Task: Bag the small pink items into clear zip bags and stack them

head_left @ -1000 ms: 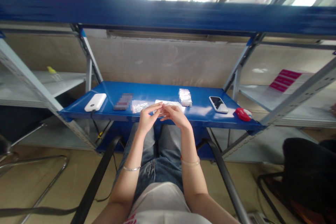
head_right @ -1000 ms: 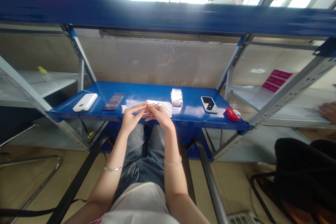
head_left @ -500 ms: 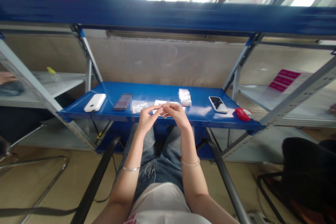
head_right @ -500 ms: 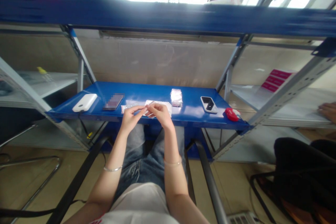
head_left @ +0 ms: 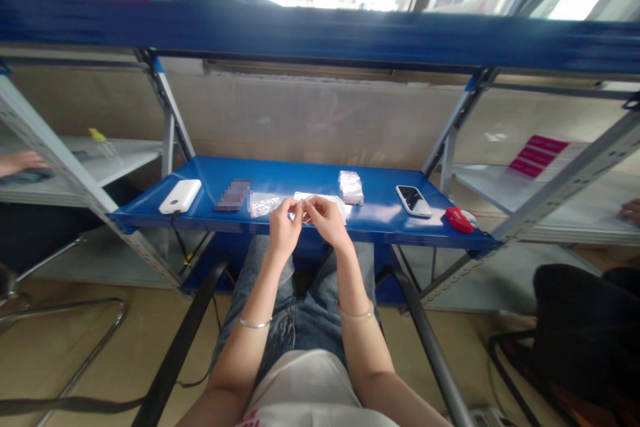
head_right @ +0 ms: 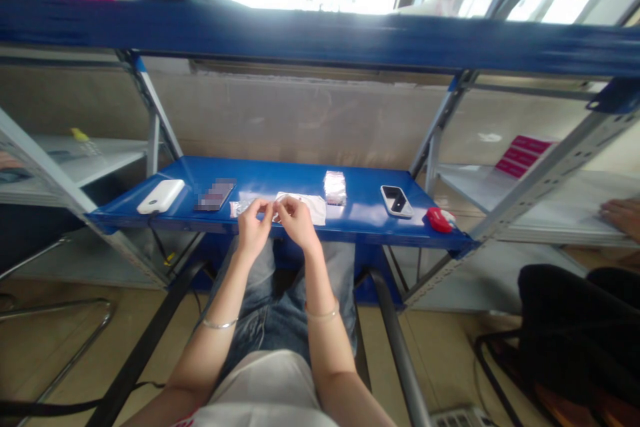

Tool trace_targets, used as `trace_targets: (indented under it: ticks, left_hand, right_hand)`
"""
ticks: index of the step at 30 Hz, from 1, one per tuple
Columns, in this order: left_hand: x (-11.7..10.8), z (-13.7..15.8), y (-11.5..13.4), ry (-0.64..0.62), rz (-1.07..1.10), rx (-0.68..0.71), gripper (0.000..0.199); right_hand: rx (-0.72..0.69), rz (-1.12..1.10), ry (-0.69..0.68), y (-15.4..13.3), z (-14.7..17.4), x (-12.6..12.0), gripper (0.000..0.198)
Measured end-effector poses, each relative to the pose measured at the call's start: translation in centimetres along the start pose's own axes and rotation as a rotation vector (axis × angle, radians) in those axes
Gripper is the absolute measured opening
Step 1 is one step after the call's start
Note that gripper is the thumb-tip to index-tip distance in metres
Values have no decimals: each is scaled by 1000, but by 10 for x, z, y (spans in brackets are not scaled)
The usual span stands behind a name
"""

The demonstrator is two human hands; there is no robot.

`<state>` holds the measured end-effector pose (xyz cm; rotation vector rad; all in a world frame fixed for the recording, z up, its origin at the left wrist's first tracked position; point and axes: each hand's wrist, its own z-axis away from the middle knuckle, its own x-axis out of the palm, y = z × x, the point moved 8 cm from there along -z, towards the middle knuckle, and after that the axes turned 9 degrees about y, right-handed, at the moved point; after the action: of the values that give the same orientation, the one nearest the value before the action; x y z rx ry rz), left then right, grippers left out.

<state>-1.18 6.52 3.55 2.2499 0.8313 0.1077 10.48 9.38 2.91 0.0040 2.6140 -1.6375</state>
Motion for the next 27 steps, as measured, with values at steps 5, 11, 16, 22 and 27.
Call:
trace_targets:
  ticks: [5,11,16,22,27]
  left_hand:
    - [1,3,0,34,-28,-7,17]
    - [1,6,-7,86,-55,-28,17]
    - [-16,-2,-20,168,-88,-68,18]
    - [-24,-3,-9,197,-61,21,20]
    - [-21,2,0,211,-58,85,19]
  right_hand:
    - [-60,99,29,-1,0,-1,33]
    - [-74,241,60,-1,1,-4,27]
    - [-51,275,62,-9,6,7,24]
    - [-104,390,430,-24,12,-6,9]
    - [-89,412,434,-22,12,-4,13]
